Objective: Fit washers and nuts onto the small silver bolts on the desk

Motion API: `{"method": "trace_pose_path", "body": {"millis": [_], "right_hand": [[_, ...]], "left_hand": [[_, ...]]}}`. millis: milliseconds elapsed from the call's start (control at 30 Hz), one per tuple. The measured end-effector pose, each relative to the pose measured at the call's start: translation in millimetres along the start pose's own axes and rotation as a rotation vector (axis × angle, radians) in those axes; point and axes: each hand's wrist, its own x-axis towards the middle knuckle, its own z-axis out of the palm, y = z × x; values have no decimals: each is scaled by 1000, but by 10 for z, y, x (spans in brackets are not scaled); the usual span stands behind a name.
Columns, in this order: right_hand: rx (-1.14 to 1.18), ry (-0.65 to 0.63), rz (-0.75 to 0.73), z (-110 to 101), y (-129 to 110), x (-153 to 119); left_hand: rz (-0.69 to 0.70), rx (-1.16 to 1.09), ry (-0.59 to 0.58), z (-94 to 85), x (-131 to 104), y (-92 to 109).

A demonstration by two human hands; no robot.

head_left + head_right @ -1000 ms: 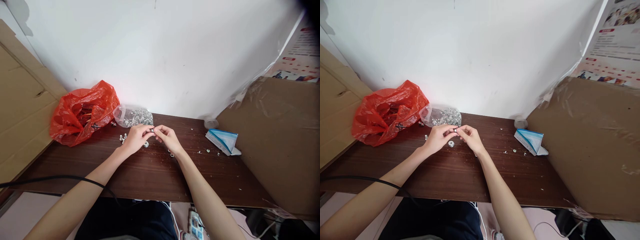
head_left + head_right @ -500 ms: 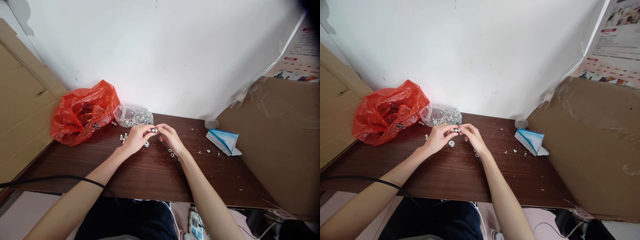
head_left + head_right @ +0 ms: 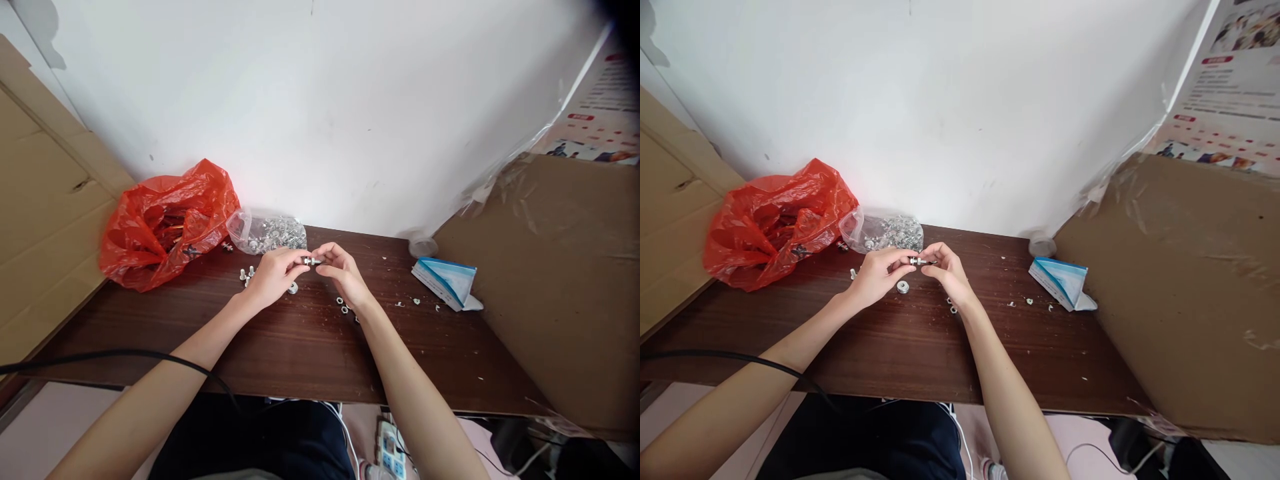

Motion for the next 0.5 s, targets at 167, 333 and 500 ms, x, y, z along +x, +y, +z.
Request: {"method": "trace_pose_path", "body": {"millis": [167,333,500], "right_hand": [[-137,25,65,16,-14,1],[-68,13,24,16,-10,1],[-132,8,67,12,-11,5]], "left_hand": [[18,7,4,0,-6,4],[63,9,21,17,-9,-16],[81,21,35,14,-6,-26]]}}
